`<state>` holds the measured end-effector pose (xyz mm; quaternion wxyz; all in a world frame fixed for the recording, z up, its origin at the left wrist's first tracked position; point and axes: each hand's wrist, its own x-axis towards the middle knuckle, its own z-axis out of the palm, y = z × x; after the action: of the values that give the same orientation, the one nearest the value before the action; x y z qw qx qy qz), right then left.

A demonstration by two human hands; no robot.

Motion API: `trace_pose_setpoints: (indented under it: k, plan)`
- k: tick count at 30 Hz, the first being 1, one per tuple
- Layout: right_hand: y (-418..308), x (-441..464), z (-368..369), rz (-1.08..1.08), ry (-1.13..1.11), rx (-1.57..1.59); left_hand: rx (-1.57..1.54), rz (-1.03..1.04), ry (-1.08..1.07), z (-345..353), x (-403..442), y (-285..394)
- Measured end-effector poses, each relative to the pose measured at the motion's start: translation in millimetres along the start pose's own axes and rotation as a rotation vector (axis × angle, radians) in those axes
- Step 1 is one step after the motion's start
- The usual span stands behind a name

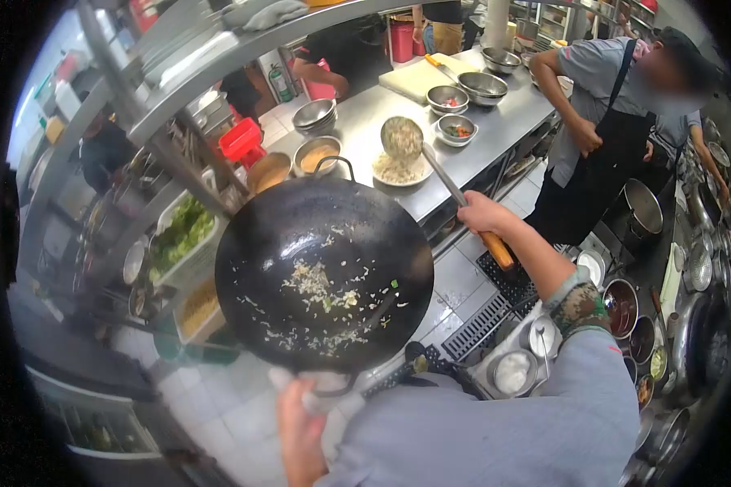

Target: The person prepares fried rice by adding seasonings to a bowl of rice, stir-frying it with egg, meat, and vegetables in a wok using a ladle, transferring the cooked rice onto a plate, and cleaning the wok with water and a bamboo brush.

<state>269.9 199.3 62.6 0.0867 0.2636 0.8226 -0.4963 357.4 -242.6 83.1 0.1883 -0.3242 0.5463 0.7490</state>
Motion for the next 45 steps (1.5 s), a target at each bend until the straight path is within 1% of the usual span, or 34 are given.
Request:
trace_pose_setpoints:
  k: [1,2,3,4,5,7,8,9,11,13,15,16,18,19,20,21,22,24,25,26,28,29,30,31,32,33,35,37,39,41,42,43,44,45]
  plan:
    - [14.0,15.3,-1.3,-0.003,0.001,0.007,0.004,-0.002,0.066,5.6,-5.2,3.7]
    - [27.7,25.0,-6.7,-0.013,0.003,-0.064,0.015,-0.001,0.133,13.4,-14.1,8.9]
    - [40.4,33.5,-8.1,-0.022,0.007,-0.140,0.024,0.005,0.132,15.6,-17.3,13.2]
    - [52.0,32.9,-6.4,-0.108,0.080,-0.240,0.052,0.018,0.088,17.6,-21.7,17.0]
    - [60.4,26.7,1.0,-0.106,0.086,-0.237,0.077,0.031,0.036,16.3,-20.7,16.1]
    - [72.0,12.3,19.6,-0.258,0.313,-0.564,0.056,0.064,0.012,15.6,-18.3,7.4]
    - [66.9,-0.7,22.3,-0.219,0.273,-0.578,0.025,0.093,-0.007,13.8,-16.3,1.2]
    - [65.2,-10.1,27.1,-0.223,0.296,-0.576,0.025,0.105,-0.027,9.3,-3.8,-8.7]
    - [67.1,-29.6,29.2,-0.193,0.345,-0.663,-0.105,0.173,-0.091,7.8,7.0,-25.6]
    - [79.8,-45.3,33.4,-0.198,0.390,-0.671,-0.117,0.166,-0.138,6.1,11.4,-31.4]
    - [101.7,-72.8,41.7,-0.394,0.501,-0.574,-0.129,0.146,-0.122,-2.5,14.0,-32.9]
    - [110.3,-79.8,38.9,-0.396,0.488,-0.572,-0.129,0.145,-0.108,1.4,12.7,-31.3]
    - [117.1,-101.6,40.0,-0.736,0.599,-0.460,-0.170,0.232,-0.312,-1.9,16.6,-28.8]
    - [103.4,-101.5,39.5,-0.754,0.598,-0.461,-0.212,0.211,-0.457,2.3,30.4,-20.0]
    - [90.6,-105.8,40.7,-0.688,0.502,-0.393,-0.255,0.172,-0.586,6.8,54.5,-13.6]
    - [77.9,-117.6,43.2,-0.605,0.401,-0.326,-0.193,0.259,-0.471,13.4,115.4,-20.6]
    - [38.9,-124.9,39.4,-0.451,0.319,-0.251,0.180,0.673,-0.579,47.0,81.3,8.4]
    - [10.4,-125.5,11.0,-0.579,0.356,-0.338,0.241,0.674,-0.677,79.9,77.2,43.6]
    - [9.8,-138.5,-0.2,-0.636,0.360,-0.354,-0.055,0.216,-0.662,65.9,115.4,38.4]
    - [7.7,-146.8,-12.5,-0.554,0.310,-0.305,-0.066,0.211,-0.660,57.4,133.3,36.5]
    - [-19.9,-118.4,-7.7,-0.535,0.384,-0.378,-0.009,0.363,-0.788,46.4,161.3,42.2]
    - [-28.0,-113.4,6.8,-0.477,0.393,-0.454,-0.016,0.321,-0.701,71.9,145.3,60.5]
    - [-54.5,-98.2,15.9,-0.406,0.322,-0.418,-0.026,0.280,-0.614,97.5,129.0,79.2]
    - [-61.3,-71.0,28.6,-0.446,0.334,-0.329,-0.120,0.157,-0.587,126.0,141.9,92.7]
    - [-65.6,-47.0,35.9,-0.514,0.360,-0.462,-0.120,0.166,-0.612,140.1,155.8,98.4]
    - [-83.2,-51.6,47.5,-0.343,0.356,-0.543,-0.146,0.145,-0.648,145.2,167.9,94.8]
    - [-69.5,-38.7,47.5,-0.422,0.328,-0.582,-0.183,0.112,-0.671,153.6,178.6,102.1]
    - [-45.6,-56.9,25.4,-0.329,0.224,-0.600,-0.148,0.126,-0.663,154.8,179.0,119.2]
    - [-20.6,-90.0,-5.6,-0.315,0.199,-0.607,-0.171,0.106,-0.652,150.4,186.2,125.7]
    - [-15.2,-101.1,-34.0,-0.304,0.221,-0.691,-0.103,0.128,-0.710,143.9,196.7,124.9]
    - [-14.2,-88.3,-34.5,-0.319,0.231,-0.655,-0.166,0.144,-0.644,143.4,197.1,119.0]
    - [12.8,-48.8,-29.6,-0.551,0.293,-0.514,-0.147,0.147,-0.643,145.4,190.8,118.6]
    - [9.8,-27.4,-15.8,-0.556,0.322,-0.416,-0.146,0.173,-0.618,148.1,185.2,118.1]
    - [-0.8,-15.2,-3.3,-0.563,0.318,-0.408,-0.153,0.203,-0.589,149.0,178.5,118.2]
